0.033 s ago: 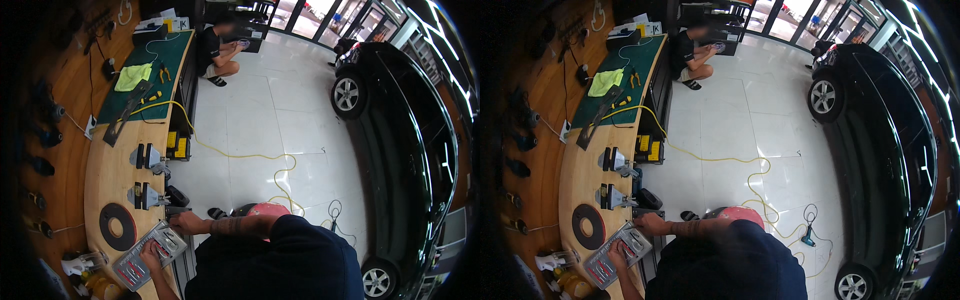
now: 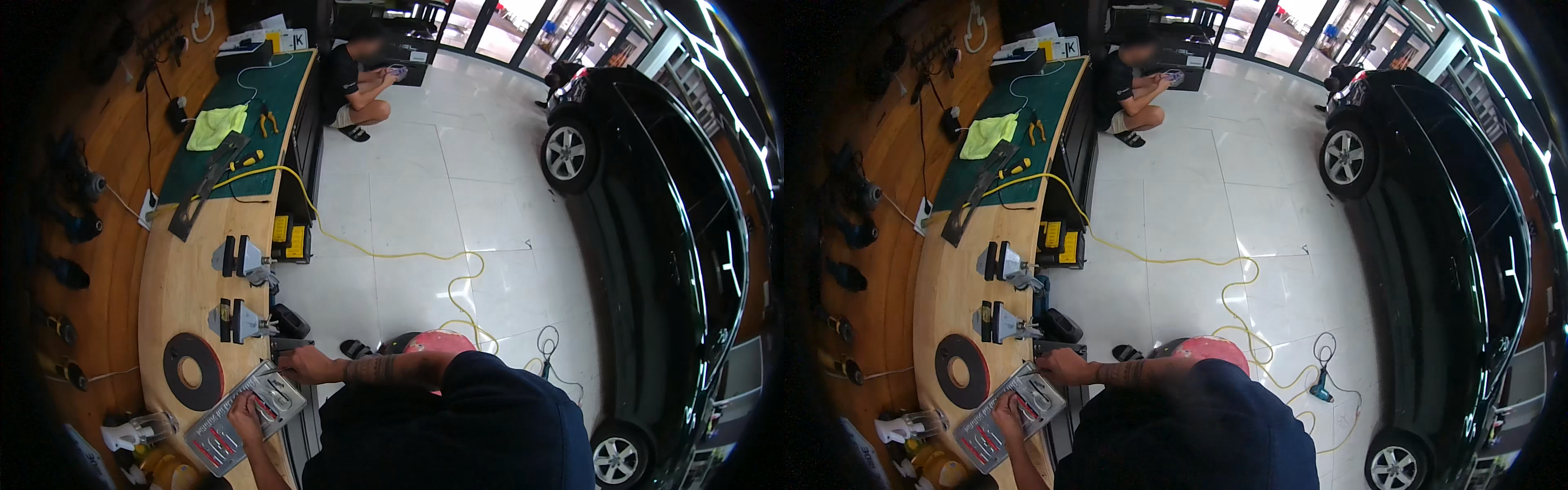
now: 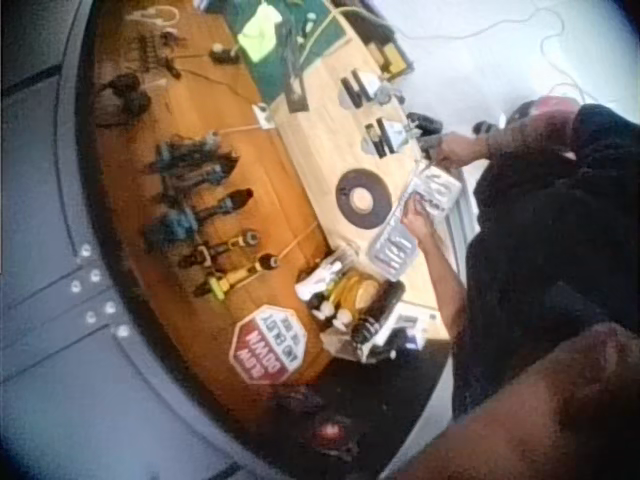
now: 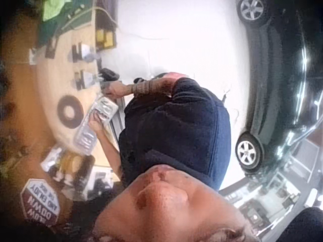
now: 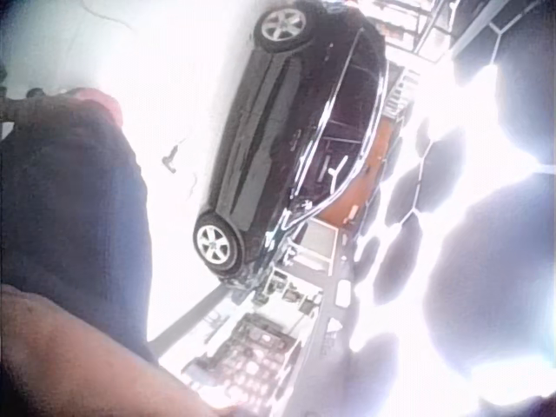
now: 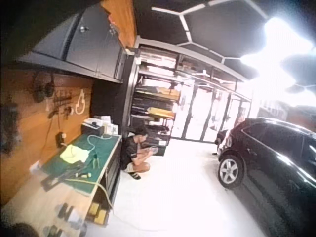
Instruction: The person applies red adhesive strips to a metal license plate on a workbench. They handle the plate, position the strips, and smooth them down with their fingers. The person also uses a roll of black tape and a small tool during the process.
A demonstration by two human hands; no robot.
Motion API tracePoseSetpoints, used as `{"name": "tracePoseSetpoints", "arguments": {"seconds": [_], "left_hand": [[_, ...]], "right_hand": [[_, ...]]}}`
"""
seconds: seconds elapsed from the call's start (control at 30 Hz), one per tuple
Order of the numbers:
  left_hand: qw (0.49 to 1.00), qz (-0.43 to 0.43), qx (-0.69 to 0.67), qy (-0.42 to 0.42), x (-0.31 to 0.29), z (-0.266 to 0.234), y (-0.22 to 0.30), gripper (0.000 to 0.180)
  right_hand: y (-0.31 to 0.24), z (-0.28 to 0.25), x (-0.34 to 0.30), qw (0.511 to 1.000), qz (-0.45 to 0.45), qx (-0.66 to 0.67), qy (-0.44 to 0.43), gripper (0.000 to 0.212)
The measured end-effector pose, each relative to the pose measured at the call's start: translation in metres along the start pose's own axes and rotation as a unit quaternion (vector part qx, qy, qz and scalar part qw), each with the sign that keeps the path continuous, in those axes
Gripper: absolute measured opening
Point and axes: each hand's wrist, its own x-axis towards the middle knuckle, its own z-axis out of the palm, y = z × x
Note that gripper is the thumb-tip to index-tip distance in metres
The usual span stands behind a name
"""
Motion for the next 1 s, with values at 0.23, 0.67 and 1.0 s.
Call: {"name": "tracePoseSetpoints", "arguments": {"seconds": [0.23, 0.67, 1.0], "left_hand": [[0.968, 0.16, 0.187, -0.04, 0.003, -0.011, 0.001, 0.003], [0.997, 0.038, 0.057, -0.02, -0.027, -0.009, -0.006, 0.01], [0.981, -0.097, -0.089, 0.141, -0.052, -0.004, 0.023, 0.02]], "right_hand": [[0.029, 0.028, -0.002, 0.991, -0.026, -0.114, -0.066, 0.014], [0.006, 0.018, 0.005, 0.998, -0.064, 0.008, 0.002, 0.012], [-0.004, 0.036, 0.031, 0.996, -0.042, 0.051, -0.054, 0.015]]}}
